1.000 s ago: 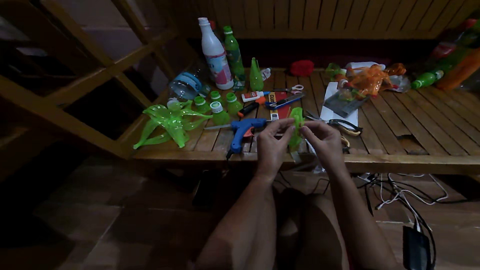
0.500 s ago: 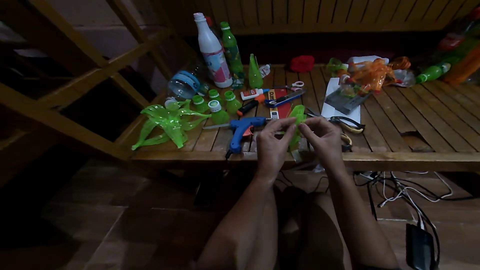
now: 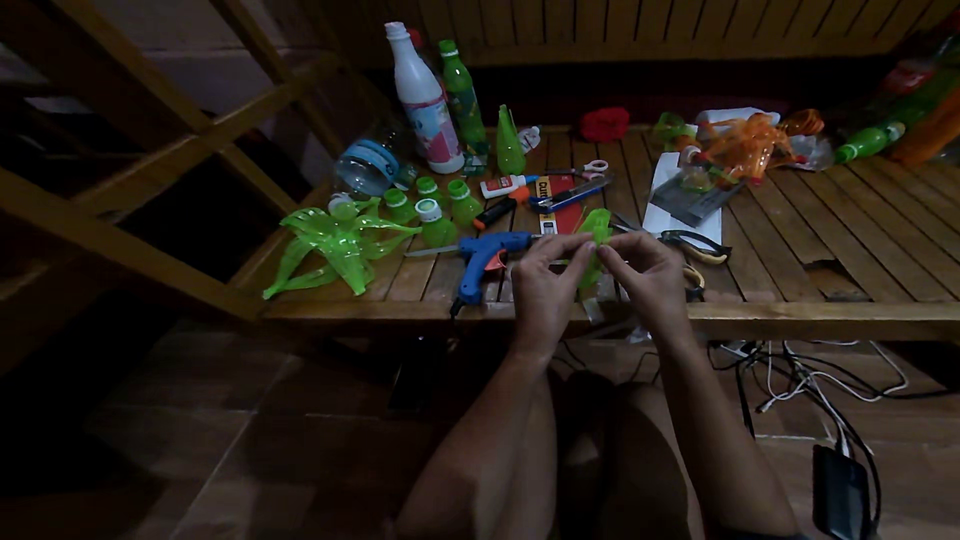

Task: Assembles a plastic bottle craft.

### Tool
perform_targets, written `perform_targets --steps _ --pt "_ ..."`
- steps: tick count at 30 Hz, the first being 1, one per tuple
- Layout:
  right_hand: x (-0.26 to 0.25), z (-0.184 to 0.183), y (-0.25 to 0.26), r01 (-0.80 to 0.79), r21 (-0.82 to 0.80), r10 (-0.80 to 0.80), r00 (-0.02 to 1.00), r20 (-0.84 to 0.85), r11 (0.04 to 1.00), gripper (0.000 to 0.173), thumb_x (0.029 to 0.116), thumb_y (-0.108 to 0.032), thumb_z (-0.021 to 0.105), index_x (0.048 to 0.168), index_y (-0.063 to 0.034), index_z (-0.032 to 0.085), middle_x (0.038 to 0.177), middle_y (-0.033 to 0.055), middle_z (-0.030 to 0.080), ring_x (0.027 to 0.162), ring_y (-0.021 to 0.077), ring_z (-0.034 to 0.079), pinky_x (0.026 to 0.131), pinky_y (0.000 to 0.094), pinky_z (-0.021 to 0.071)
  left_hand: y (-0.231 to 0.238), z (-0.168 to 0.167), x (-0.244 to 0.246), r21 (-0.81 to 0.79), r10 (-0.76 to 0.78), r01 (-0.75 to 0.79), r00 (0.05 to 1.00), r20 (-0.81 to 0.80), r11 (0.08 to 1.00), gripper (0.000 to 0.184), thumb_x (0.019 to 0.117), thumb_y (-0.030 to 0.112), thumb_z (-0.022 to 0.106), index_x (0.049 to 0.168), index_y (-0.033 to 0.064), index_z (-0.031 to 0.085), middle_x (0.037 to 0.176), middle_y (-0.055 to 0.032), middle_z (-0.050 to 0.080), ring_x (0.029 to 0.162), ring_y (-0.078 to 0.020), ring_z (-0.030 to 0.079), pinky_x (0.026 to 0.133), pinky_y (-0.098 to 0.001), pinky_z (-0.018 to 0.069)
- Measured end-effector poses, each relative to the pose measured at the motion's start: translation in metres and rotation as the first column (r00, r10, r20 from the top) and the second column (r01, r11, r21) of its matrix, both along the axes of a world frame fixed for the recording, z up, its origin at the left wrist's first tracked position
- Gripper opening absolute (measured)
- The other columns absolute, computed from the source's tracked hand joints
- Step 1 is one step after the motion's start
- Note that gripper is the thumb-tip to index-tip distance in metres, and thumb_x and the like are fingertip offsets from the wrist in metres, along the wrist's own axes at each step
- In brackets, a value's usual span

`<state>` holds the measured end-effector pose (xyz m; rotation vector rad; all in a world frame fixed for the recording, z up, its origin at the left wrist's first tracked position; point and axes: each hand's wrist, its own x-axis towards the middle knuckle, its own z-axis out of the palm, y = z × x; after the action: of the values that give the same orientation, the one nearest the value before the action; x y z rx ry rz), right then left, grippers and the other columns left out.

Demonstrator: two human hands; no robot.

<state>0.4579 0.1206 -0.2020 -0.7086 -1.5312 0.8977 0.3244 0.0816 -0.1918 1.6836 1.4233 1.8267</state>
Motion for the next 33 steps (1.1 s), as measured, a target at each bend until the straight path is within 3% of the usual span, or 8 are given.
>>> perform_targets --steps 15,20,24,30,33 --pt "0.001 0.001 -0.004 0.022 0.001 -0.022 0.999 0.024 1.0 0.01 0.0957 -0.006 0.068 0.103 0.0 0.067 0.09 0.0006 0.068 0.075 -0.0008 0.064 0.07 0.0162 0.0559 -0.002 0.006 0.005 -0.078 -0.013 0.014 1.0 0.017 0.997 0.011 0.0975 0.011 0.068 0.103 0.0024 0.072 0.098 -0.0042 0.07 0.083 -0.0025 0.065 0.072 -0.0173 0.054" --pt "0.003 0.007 -0.008 -0.002 -0.065 0.001 1.0 -0.002 0.998 0.017 0.0981 -0.007 0.063 0.115 -0.0016 0.063 0.098 0.0013 0.066 0.082 0.0012 0.064 0.074 0.0191 0.0551 -0.004 0.006 0.006 -0.061 -0.018 0.017 1.0 -0.002 0.998 0.013 0.0979 0.011 0.067 0.105 0.0007 0.071 0.099 -0.0056 0.07 0.085 -0.003 0.066 0.075 -0.018 0.0546" --pt "0.006 0.012 -0.007 -0.056 -0.114 0.053 0.998 -0.027 0.992 0.019 0.0984 -0.01 0.062 0.117 -0.0053 0.065 0.103 0.001 0.067 0.082 0.002 0.063 0.072 0.0195 0.0534 -0.006 0.006 0.008 -0.073 -0.024 0.024 1.0 0.003 0.997 0.012 0.098 0.011 0.067 0.105 0.0013 0.071 0.1 -0.0052 0.069 0.086 -0.003 0.066 0.076 -0.0179 0.0545" --pt "0.01 0.018 -0.009 -0.077 -0.123 0.08 0.997 0.024 0.989 0.011 0.0966 -0.01 0.064 0.107 -0.0073 0.066 0.086 -0.0037 0.063 0.075 0.0002 0.058 0.068 0.017 0.0486 -0.006 0.003 0.009 -0.043 -0.027 0.026 0.999 -0.018 0.999 0.011 0.0965 0.008 0.068 0.103 -0.0002 0.071 0.098 -0.0062 0.069 0.087 -0.0034 0.066 0.076 -0.0178 0.0551" --pt "0.01 0.017 -0.007 -0.095 -0.051 0.098 0.994 0.049 0.994 0.009 0.0952 -0.008 0.064 0.104 -0.0064 0.064 0.081 -0.0047 0.06 0.074 0.0001 0.057 0.069 0.0172 0.0488 -0.006 0.001 0.008 -0.031 -0.036 0.036 0.999 -0.015 0.999 0.011 0.0958 0.008 0.069 0.103 -0.0002 0.071 0.098 -0.0056 0.069 0.085 -0.0027 0.066 0.075 -0.0176 0.0559"
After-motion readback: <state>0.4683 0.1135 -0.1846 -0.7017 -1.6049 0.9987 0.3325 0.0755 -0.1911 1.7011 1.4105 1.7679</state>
